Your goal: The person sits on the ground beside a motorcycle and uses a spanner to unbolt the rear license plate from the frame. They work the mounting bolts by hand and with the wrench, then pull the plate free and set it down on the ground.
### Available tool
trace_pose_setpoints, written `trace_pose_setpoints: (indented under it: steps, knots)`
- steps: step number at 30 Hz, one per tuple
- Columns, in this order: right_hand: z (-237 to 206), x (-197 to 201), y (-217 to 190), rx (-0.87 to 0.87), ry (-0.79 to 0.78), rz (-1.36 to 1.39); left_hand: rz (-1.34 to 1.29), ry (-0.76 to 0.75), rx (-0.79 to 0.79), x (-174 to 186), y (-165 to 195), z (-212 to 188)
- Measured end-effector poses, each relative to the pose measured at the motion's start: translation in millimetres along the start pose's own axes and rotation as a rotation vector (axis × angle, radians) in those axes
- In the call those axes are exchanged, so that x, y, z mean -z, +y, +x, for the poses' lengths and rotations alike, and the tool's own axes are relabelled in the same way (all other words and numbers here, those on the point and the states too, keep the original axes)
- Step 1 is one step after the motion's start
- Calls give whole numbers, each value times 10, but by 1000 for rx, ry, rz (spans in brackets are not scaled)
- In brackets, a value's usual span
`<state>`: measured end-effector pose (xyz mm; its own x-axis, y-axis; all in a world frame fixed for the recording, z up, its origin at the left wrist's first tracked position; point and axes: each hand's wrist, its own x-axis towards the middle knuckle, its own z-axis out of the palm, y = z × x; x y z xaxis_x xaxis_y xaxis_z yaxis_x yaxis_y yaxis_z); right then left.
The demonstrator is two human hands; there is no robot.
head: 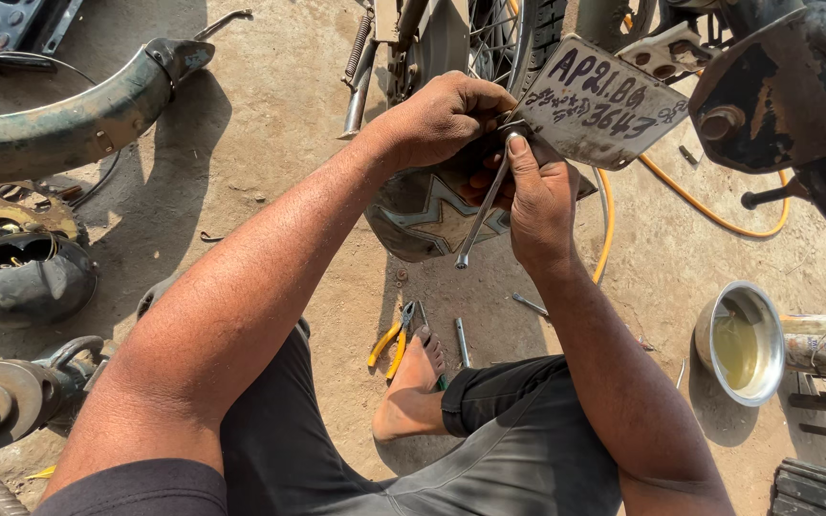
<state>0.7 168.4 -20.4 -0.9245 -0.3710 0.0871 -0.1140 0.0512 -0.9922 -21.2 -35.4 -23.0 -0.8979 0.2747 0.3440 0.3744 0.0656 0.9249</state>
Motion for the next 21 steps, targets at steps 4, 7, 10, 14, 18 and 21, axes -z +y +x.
trace_pose_setpoints:
  steps: [4,7,10,14,18,21]
  knots:
    - [19,15,-17,-40,-18,121,-277,0,83,-90,-29,-72]
    - [13,16,-20,-54,-7,190,-399,69,114,-205,-84,-147]
    - [-6,29,-32,-64,-13,195,-312,152,31,-306,-135,-180]
    - [-23,25,-60,-32,27,133,-173,265,-33,-391,-150,-199]
    - [-35,0,-96,94,17,-90,-235,303,0,-412,-136,-207]
    - [-41,-4,-128,180,-25,-149,-393,278,81,-391,-137,-204]
